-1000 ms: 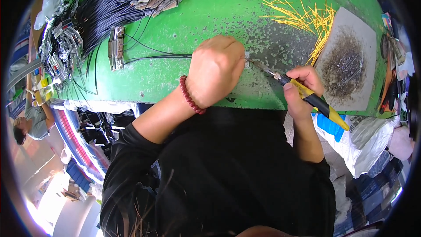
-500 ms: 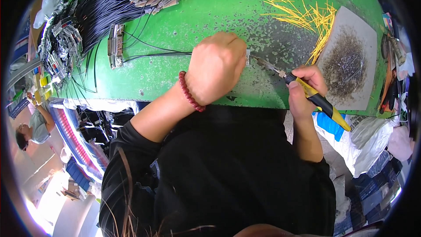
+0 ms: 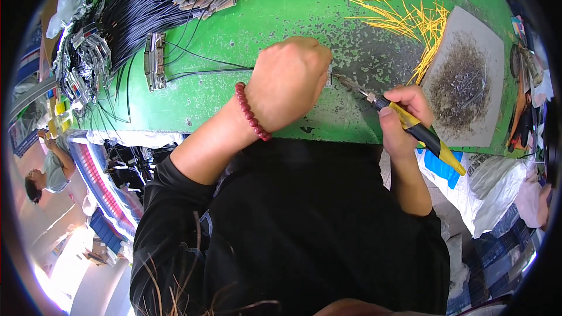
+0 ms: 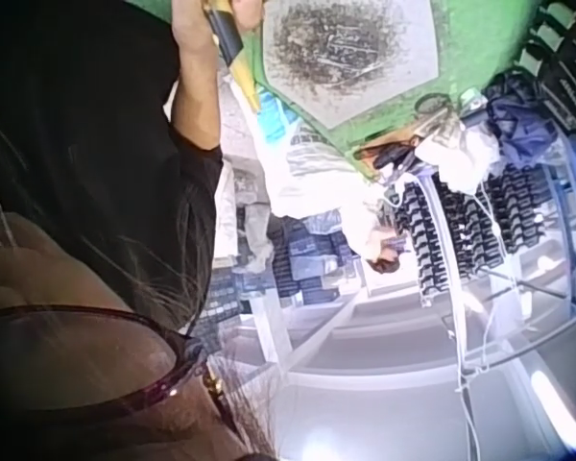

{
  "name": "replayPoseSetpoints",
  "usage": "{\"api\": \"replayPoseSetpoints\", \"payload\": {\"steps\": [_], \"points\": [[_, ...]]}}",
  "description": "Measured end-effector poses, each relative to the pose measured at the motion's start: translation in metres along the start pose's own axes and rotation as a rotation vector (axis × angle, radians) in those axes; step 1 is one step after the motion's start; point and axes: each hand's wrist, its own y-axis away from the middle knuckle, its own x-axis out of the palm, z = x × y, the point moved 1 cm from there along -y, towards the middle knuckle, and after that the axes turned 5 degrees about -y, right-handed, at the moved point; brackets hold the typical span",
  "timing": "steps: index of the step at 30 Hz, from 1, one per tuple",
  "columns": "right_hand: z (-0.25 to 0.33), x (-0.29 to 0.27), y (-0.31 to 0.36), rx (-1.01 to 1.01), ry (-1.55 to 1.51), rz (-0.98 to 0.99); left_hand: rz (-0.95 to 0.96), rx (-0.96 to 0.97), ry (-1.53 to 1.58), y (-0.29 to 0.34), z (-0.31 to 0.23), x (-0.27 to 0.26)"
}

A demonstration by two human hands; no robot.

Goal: The person solders wires to a circuit board using a soldering iron, then places the board into a plastic toy car shell. They repeat the process by soldering wires to another circuit board and placing it into a different toy car shell retrieved from a bin.

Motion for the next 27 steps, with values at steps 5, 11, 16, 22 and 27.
{"api": "replayPoseSetpoints", "payload": {"steps": [5,11,16,22,27], "points": [[0.003,0.002,-0.003,0.009,0.062,0.016,0.002,-0.016,0.008,0.0,-0.001,0.0],[-0.009,-0.004,0.008,-0.048,-0.057,-0.09,-0.019,0.003,0.004,0.001,0.001,0.002],[-0.007,-0.002,0.004,-0.089,-0.103,-0.104,-0.015,0.01,-0.002,-0.001,0.001,0.002],[0.004,0.006,0.0,-0.096,-0.027,-0.153,-0.044,0.012,0.008,0.001,0.002,-0.004],[-0.001,0.002,0.008,0.025,-0.049,-0.142,-0.109,0.114,0.089,-0.01,0.017,-0.021]]}}
